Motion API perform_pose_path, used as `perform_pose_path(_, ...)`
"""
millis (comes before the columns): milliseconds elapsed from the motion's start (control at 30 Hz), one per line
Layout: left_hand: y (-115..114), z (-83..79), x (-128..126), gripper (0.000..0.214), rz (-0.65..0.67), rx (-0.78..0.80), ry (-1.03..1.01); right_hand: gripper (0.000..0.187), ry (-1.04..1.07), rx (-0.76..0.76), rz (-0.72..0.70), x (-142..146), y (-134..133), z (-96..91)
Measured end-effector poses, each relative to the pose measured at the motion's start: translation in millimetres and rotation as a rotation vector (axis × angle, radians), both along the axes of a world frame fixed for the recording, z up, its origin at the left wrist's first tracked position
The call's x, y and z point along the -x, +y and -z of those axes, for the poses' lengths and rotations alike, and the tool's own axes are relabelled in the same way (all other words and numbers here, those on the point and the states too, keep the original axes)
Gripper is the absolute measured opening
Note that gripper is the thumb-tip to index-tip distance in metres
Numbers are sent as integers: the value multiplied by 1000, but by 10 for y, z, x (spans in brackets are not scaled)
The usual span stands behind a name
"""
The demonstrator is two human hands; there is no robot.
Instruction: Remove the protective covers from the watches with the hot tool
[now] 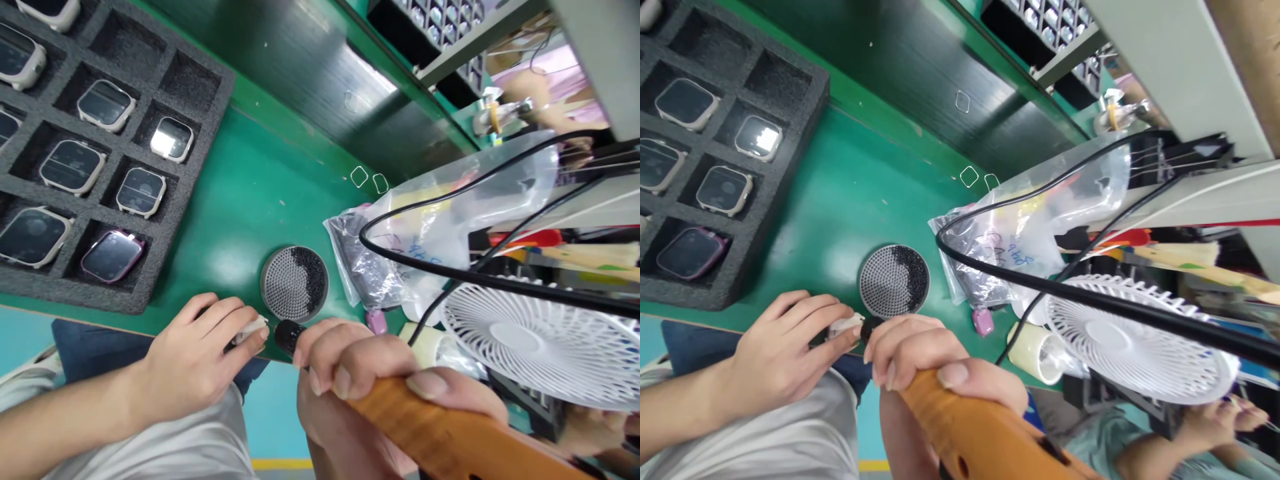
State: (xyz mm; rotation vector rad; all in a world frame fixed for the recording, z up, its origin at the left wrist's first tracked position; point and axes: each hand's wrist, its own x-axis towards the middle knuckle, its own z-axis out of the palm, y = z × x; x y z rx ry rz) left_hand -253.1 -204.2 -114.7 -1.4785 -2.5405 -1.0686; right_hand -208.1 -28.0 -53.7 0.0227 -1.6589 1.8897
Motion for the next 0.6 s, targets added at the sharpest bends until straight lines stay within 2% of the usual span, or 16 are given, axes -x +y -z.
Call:
perform_pose_path(67, 5, -3, 6, 24, -3, -4, 3, 42, 0, -12, -10, -2, 19, -14)
perform_pose_path(200, 8, -1, 5, 23, -20, -19, 5, 27, -94, -54, -37, 9, 29, -42)
perform_pose_path(267, 7, 5, -3, 22, -29, -25, 3, 28, -121, -86, -50, 23, 5, -45)
perform_pose_path(433, 3, 19, -12, 23, -36, -31, -7, 32, -111, -105, 21, 50, -63, -29)
perform_pose_path(600, 10, 24, -5, 23, -34, -35, 0, 28, -75, -111, -82, 52, -19, -33)
